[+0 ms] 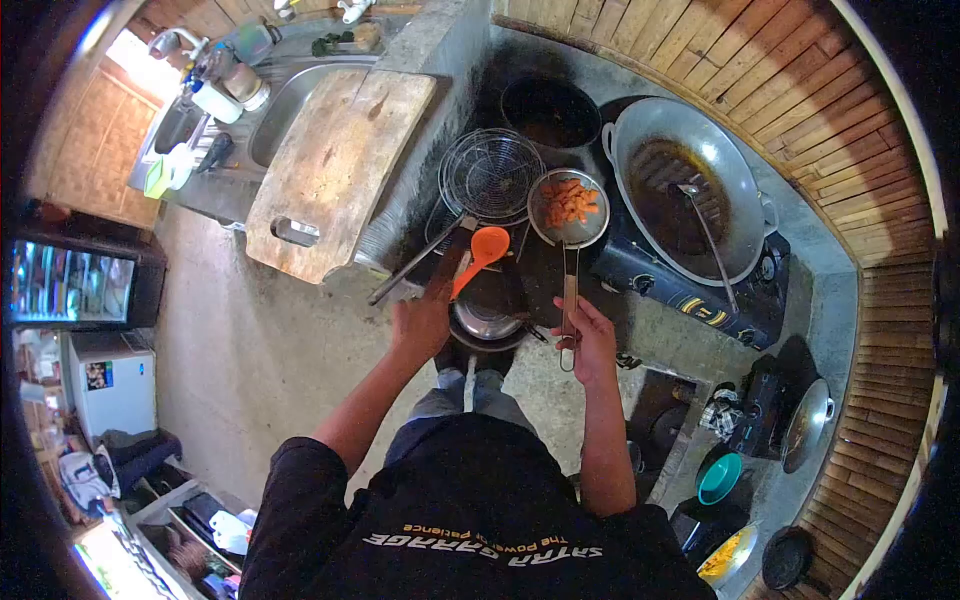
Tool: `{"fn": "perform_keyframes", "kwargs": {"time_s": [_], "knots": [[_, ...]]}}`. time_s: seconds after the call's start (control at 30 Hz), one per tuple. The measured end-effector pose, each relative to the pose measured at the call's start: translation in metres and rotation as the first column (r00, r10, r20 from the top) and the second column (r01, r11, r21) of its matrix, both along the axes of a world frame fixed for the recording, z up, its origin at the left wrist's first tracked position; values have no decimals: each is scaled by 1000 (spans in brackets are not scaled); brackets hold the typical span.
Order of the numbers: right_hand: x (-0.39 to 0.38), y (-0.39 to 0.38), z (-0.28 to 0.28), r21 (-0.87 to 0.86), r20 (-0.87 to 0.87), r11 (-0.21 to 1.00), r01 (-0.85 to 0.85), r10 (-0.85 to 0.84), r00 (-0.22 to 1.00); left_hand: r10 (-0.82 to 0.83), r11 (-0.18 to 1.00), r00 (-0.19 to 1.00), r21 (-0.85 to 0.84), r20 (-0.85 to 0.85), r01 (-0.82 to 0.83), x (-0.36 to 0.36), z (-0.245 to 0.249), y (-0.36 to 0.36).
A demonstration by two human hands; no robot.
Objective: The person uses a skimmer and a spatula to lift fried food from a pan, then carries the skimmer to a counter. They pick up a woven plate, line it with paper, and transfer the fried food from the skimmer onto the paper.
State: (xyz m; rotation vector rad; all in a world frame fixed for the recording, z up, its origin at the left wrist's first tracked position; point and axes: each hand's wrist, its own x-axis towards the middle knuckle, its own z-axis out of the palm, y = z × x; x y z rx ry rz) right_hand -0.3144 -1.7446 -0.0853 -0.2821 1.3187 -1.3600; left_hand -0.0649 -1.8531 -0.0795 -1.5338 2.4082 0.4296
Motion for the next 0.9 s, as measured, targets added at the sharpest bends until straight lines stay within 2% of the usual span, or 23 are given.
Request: {"fn": "perform_keyframes", "kwargs": {"time_s": [0.17, 0.27, 0.37, 0.47, 0.53, 0.6, 0.7, 0.77, 0.83, 0.9], "knots": [[0, -2, -2, 9, 6, 1000, 2, -3, 1000, -25, 986, 986, -165, -168, -3, -3, -36, -11], [0, -4, -5, -6, 7, 1000, -8, 8, 1000, -69, 971, 986, -235, -152, 32, -6, -82, -26], [1, -5, -8, -21, 10, 1000, -21, 21, 1000, -106, 953, 989, -294, -102, 72, -7, -82, -27], [1, -8, -13, -23, 20, 999, -27, 28, 999, -155, 896, 958, -443, -243, 32, -6, -80, -26], [2, -9, -14, -19, 15, 999, -26, 26, 1000, -110, 918, 942, -395, -318, -26, -6, -79, -23], [2, -10, -16, -19, 30, 1000, -21, 21, 999, 29, 981, 954, -177, -298, -85, -9, -75, -19], [4, -12, -12, -7, 19, 1000, -24, 24, 1000, 170, 981, 975, 120, -146, -153, -16, -62, -26], [3, -12, -11, -5, 9, 1000, -27, 27, 1000, 181, 980, 979, 101, -95, -172, -19, -66, -34], [2, -11, -14, -12, 10, 1000, -26, 26, 1000, 161, 986, 979, -20, -125, -165, -18, -80, -35], [2, -10, -16, -8, 14, 1000, -23, 24, 1000, 94, 959, 971, -242, -222, -148, -13, -94, -32]]}}
